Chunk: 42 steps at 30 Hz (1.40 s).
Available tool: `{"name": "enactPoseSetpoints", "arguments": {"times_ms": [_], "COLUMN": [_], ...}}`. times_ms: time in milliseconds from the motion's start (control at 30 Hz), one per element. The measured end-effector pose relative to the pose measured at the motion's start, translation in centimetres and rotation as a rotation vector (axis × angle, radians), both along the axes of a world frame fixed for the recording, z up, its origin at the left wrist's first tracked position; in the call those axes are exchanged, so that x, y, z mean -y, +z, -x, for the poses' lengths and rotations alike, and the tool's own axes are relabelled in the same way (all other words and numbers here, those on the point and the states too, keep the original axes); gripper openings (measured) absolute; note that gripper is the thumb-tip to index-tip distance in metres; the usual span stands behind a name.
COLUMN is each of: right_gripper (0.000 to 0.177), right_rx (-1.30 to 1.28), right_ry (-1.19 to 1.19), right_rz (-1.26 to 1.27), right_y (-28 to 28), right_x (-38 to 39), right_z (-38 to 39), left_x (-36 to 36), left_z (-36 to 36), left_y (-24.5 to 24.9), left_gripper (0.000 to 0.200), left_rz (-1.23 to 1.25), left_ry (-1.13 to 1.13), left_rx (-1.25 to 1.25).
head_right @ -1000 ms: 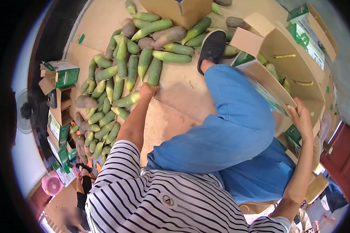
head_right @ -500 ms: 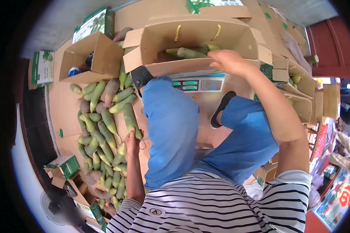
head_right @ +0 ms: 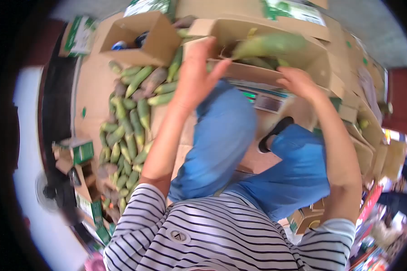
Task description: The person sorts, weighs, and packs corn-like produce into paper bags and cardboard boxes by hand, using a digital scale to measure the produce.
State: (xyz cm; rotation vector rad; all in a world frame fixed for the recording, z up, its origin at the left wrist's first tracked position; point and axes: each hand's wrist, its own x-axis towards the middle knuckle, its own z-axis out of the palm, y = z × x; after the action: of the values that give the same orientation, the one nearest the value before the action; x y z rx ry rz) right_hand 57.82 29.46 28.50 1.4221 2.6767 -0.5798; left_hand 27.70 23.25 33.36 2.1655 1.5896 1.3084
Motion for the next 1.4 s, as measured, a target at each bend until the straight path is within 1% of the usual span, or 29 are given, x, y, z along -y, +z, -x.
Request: {"name": "enactPoseSetpoints", "arguments": {"times_ms": [33, 67, 100, 133, 167, 200, 233, 300, 367, 433, 500, 567, 633, 700, 733, 833, 900, 933, 967, 1000, 1033, 1100, 1133, 1200, 1233, 1267, 1333, 1367, 1400], "right_gripper": [0.042, 0.043, 0.043, 0.042, 0.039, 0.033, 0.031, 0.027, 0.025, 0.024, 0.024, 0.026, 0.027, 0.029, 0.03, 0.031, 0.03, 0.03, 0.03, 0.03, 0.031, 0.031, 0.032, 0.032, 0.033, 0.035, 0.035, 0.035, 0.033], "right_rx": [0.016, -0.024, -0.058, -0.062, -0.084, -0.176, -0.145, -0.059, -0.131, -0.2, -0.255, -0.204, -0.169, -0.145, -0.113, -0.054, -0.059, -0.077, -0.094, -0.113, -0.079, -0.022, -0.061, -0.081, -0.059, -0.108, -0.022, 0.021, 0.035], "right_ry": [0.007, 0.017, -0.041, 0.012, -0.026, 0.019, -0.03, -0.156, -0.19, -0.203, -0.198, -0.172, -0.152, -0.137, -0.135, -0.158, -0.202, -0.194, -0.188, -0.186, -0.208, -0.263, -0.258, -0.266, -0.284, -0.114, -0.13, -0.137, -0.099], "right_rz": [-0.008, -0.016, 0.022, 0.001, 0.039, 0.017, 0.09, 0.216, 0.283, 0.323, 0.33, 0.294, 0.229, 0.139, 0.139, 0.162, 0.208, 0.17, 0.133, 0.096, 0.141, 0.226, 0.224, 0.218, 0.214, 0.101, 0.133, 0.149, 0.175], "right_y": [1.0, 0.8, 1.0, 0.9, -0.2, 0.0, 0.7, 2.0, 1.4, 0.9, 1.0, 1.0, 0.7, 0.1, 0.7, 1.7, 1.4, 0.8, -0.1, -0.5, 0.5, 2.1, 1.7, 1.7, 2.3, 1.4, 2.3, 2.7, 3.1], "right_x": [0.3, 0.3, 0.6, 0.1, -0.4, -0.1, 0.1, 0.5, 0.3, 0.3, 0.6, 0.4, 0.0, -0.1, 0.1, 0.5, 0.3, 0.0, -0.3, -0.4, 0.1, 0.6, 0.6, 0.8, 1.0, 0.6, 0.4, 0.4, 0.2], "right_z": [0.5, 0.4, 0.6, 0.3, -0.4, 0.1, 0.9, 1.8, 1.5, 1.7, 2.0, 2.0, 1.5, 0.9, 1.6, 2.8, 2.5, 1.7, 0.6, -0.2, 0.9, 2.9, 2.6, 2.3, 2.8, 1.5, 2.2, 2.5, 2.6], "left_x": [1.1, 2.6, 4.4, 6.7, 9.4, 12.5, 15.8, 22.3, 26.3, 29.4, 31.5, 32.0, 31.9, 31.6, 31.5, 30.7, 29.5, 28.7, 28.0, 27.9, 28.1, 28.6, 29.2, 30.6, 30.2, 29.8, 29.0, 28.6, 28.0], "left_z": [0.9, 2.1, 3.7, 5.3, 6.7, 8.5, 10.1, 13.1, 15.5, 18.0, 20.5, 22.5, 24.8, 26.8, 27.5, 28.6, 29.0, 29.1, 28.9, 28.6, 28.3, 27.6, 26.9, 25.0, 23.2, 21.1, 17.2, 15.5, 14.1], "left_y": [-0.9, -2.7, -4.9, -7.2, -9.8, -12.5, -15.3, -20.6, -22.2, -23.5, -24.9, -25.1, -27.0, -28.4, -29.1, -30.4, -30.4, -29.9, -29.8, -29.8, -29.5, -28.9, -28.8, -29.5, -28.6, -27.3, -25.3, -24.8, -24.2], "left_gripper": [0.047, 0.045, 0.044, 0.043, 0.043, 0.043, 0.044, 0.047, 0.05, 0.052, 0.051, 0.036, 0.03, 0.029, 0.028, 0.03, 0.033, 0.033, 0.034, 0.035, 0.035, 0.036, 0.036, 0.037, 0.038, 0.04, 0.049, 0.056, 0.057], "left_rz": [-0.003, 0.024, 0.056, 0.256, 0.454, 0.619, 0.781, 1.011, 1.288, 1.332, 1.248, 1.133, 1.134, 1.052, 1.008, 1.055, 1.224, 1.309, 1.393, 1.396, 1.397, 1.343, 1.291, 1.075, 1.078, 1.082, 0.971, 0.951, 0.865], "left_ry": [0.014, 0.057, 0.104, 0.152, 0.196, 0.23, 0.247, 0.309, 0.459, 0.632, 0.763, 0.842, 0.887, 0.895, 0.898, 0.861, 0.832, 0.813, 0.789, 0.763, 0.737, 0.688, 0.656, 0.604, 0.552, 0.49, 0.408, 0.405, 0.42], "left_rx": [0.048, 0.03, 0.013, 0.019, 0.044, -0.008, -0.045, -0.18, -0.262, -0.287, -0.407, -0.493, -0.569, -0.628, -0.658, -0.663, -0.682, -0.679, -0.677, -0.7, -0.727, -0.779, -0.804, -0.707, -0.632, -0.558, -0.506, -0.477, -0.391]}}
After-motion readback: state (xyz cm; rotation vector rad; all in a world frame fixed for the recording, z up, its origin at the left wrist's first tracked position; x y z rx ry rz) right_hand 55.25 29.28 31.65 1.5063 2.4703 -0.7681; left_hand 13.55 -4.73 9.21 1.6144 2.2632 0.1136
